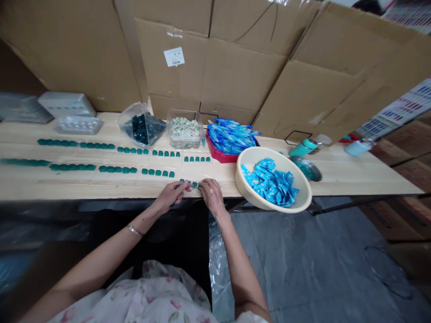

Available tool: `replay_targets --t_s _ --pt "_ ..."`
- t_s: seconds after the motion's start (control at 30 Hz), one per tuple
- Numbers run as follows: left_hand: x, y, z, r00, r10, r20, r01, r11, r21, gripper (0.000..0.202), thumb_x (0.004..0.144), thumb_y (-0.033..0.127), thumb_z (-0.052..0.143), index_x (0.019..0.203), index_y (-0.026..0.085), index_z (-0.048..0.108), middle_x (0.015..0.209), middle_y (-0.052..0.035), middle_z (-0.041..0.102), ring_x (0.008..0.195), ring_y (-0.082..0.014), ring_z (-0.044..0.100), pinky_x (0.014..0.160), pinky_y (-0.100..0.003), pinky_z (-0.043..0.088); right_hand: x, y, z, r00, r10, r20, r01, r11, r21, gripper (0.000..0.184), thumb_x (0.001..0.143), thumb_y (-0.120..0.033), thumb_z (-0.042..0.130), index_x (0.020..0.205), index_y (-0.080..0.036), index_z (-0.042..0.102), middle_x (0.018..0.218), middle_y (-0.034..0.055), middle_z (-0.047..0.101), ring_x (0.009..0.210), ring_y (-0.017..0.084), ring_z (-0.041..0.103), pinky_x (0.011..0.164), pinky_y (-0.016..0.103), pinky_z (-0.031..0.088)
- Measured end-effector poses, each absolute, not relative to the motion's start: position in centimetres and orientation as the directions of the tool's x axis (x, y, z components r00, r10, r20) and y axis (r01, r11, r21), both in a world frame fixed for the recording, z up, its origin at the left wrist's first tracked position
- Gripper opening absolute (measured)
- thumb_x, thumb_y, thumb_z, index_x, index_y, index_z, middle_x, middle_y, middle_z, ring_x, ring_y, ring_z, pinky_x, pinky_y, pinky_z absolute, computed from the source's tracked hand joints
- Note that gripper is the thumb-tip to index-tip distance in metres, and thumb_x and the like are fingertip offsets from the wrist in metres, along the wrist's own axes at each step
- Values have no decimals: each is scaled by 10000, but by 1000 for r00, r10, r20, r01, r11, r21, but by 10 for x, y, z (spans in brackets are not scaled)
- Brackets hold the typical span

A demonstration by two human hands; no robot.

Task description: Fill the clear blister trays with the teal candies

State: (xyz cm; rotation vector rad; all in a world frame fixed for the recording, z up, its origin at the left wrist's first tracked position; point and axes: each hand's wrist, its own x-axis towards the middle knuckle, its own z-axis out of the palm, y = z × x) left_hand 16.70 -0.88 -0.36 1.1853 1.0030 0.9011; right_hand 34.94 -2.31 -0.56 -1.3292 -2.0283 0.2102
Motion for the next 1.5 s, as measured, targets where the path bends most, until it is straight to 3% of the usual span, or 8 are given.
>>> replay_targets --t_s 0.17,0.43,0.7,0.93,1.17,1.3,1.4,1.5 --pt "171 -3 10 467 847 -256 -413 465 783 501 721 588 594 866 110 629 663 10 464 433 -14 328 348 -137 193 327 -31 15 -68 882 467 559 421 -714 161 846 -280 562 965 -223 655 932 54 604 871 176 561 787 320 472" --pt "181 -3 21 535 797 -279 -342 506 792 535 750 657 486 776 126 547 574 36 415 412 -26 335 353 -141 171 304 -22 16 64 933 353 405 299 -864 178 745 -244 626 910 -189 657 782 19 611 691 136 552 657 264 474" --pt "173 -5 23 407 900 -154 -79 203 976 408 763 486 589 976 139 571 495 94 330 388 -41 273 367 -168 225 319 -26 15 56 977 207 89 202 -975 261 711 -314 665 936 -183 644 849 38 664 772 156 643 728 296 525" --pt "177 -4 16 387 917 98 132 -160 978 344 857 381 457 1029 141 633 740 -35 643 521 -96 496 491 -214 405 323 -29 13 146 984 102 -83 115 -990 251 695 -343 706 871 -167 674 764 28 699 702 154 660 743 314 519" --pt "186 -3 16 377 912 159 219 -255 942 298 851 323 481 1019 151 656 894 -55 699 801 -171 624 759 -287 478 325 -34 4 176 984 -6 -250 38 -967 279 638 -327 753 848 -162 669 785 20 693 687 130 634 705 282 507" --pt "188 -3 13 388 909 150 228 -253 940 294 827 357 529 988 154 669 857 -46 706 834 -180 636 811 -285 463 344 -38 1 288 957 48 -158 97 -983 295 636 -326 751 870 -167 669 766 20 676 663 133 613 678 296 512" --pt "186 -6 3 421 894 155 329 -310 892 244 828 334 529 917 169 686 863 -44 709 828 -181 639 802 -288 463 366 -40 0 330 917 224 155 182 -971 249 690 -337 705 877 -174 684 851 45 667 752 160 612 739 333 514" --pt "185 -12 -10 486 856 178 427 -410 806 195 828 292 531 872 187 690 909 -49 706 856 -188 636 812 -300 460 379 -38 -6 200 901 386 468 258 -845 150 765 -293 638 845 -181 698 883 58 643 833 179 597 778 326 493"
